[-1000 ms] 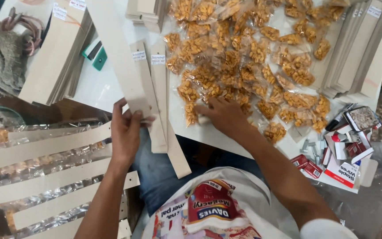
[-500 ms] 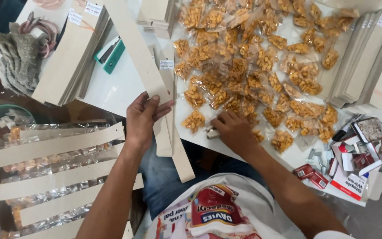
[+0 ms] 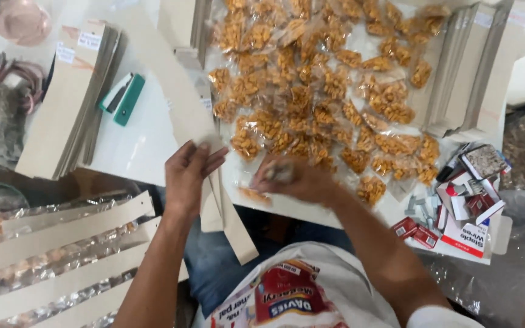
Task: Stapling small plastic bags of nuts onto cardboard strips for retail display.
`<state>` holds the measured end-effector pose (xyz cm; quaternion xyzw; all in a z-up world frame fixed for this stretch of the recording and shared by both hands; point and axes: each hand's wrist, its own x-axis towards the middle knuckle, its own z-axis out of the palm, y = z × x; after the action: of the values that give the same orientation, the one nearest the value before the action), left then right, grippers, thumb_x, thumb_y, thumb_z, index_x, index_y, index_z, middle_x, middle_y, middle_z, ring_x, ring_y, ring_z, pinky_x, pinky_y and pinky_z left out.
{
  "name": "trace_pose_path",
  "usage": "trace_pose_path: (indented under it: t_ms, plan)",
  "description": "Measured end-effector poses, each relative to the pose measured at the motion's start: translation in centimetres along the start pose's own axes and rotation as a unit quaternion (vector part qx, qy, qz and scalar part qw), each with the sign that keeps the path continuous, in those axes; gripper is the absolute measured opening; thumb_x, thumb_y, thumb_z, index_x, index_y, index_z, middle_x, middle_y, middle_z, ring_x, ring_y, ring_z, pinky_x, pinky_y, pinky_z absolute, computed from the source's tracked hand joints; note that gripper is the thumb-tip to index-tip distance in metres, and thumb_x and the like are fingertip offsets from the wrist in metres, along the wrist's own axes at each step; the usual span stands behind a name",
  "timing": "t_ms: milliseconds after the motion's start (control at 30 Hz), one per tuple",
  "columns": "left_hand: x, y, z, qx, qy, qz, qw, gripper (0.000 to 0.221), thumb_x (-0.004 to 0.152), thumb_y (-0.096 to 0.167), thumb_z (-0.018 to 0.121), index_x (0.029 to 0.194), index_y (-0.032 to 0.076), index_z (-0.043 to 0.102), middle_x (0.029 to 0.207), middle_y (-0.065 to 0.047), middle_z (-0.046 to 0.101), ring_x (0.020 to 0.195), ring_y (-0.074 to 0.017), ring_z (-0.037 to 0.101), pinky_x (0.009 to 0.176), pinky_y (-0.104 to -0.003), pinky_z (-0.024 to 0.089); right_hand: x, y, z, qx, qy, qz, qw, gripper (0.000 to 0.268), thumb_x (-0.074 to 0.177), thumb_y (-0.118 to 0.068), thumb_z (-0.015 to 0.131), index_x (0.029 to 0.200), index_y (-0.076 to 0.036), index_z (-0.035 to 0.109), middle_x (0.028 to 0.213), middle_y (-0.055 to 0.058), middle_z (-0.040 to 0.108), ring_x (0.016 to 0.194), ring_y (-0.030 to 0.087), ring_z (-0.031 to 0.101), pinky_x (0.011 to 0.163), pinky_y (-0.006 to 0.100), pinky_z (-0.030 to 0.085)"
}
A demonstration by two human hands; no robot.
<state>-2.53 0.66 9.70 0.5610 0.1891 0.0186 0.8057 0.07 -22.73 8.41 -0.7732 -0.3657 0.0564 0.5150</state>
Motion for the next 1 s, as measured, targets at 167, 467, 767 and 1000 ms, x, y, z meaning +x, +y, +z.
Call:
trace_pose_path:
  t_ms: [167,467,767,1000]
  plan:
    - [-0.9,0.3,2.5,0.005,-0.067,-0.016,0.998,0.021,0.102,0.017,0.06,0.113,0.001,0.068,0.101,-0.015,0.072,0.101,-0.0357,0.076,0.094,-0.052,0.062,5.2,-3.5,-2.6,0.036,-0.014,0.023,0.999,0.034,0.089,-0.014,0.08,0.118,0.002,0.07,0.105,0.025,0.074,0.103,0.042,0.072,0.091,0.052,0.053]
    - [-2.2,2.6,3.7,0.059,-0.134,0.093,0.985,0.025,0.105,0.019,0.059,0.121,0.003,0.069,0.091,-0.006,0.07,0.082,-0.0093,0.061,0.079,-0.031,0.056,7.4,-4.6,-2.9,-0.081,0.051,0.119,0.988,0.034,0.092,-0.028,0.081,0.113,-0.011,0.061,0.093,0.019,0.071,0.091,0.045,0.072,0.08,0.056,0.055]
    - [-3.3,5.5,5.5,0.059,-0.097,0.093,0.989,0.019,0.102,0.016,0.064,0.11,0.004,0.076,0.076,0.001,0.067,0.074,-0.0017,0.051,0.068,-0.018,0.048,8.0,-3.9,-3.5,0.168,0.094,0.071,0.979,0.031,0.097,-0.013,0.075,0.121,-0.011,0.056,0.082,0.0,0.064,0.077,0.008,0.061,0.078,0.029,0.052]
    - [-2.4,4.5,5.0,0.159,-0.068,0.188,0.967,0.016,0.105,0.011,0.06,0.104,0.002,0.073,0.066,0.001,0.055,0.067,-0.0045,0.049,0.061,-0.022,0.046,9.2,-4.0,-3.1,0.159,0.134,0.094,0.974,0.02,0.095,-0.028,0.076,0.107,-0.015,0.065,0.078,-0.001,0.069,0.072,0.005,0.062,0.074,0.027,0.053]
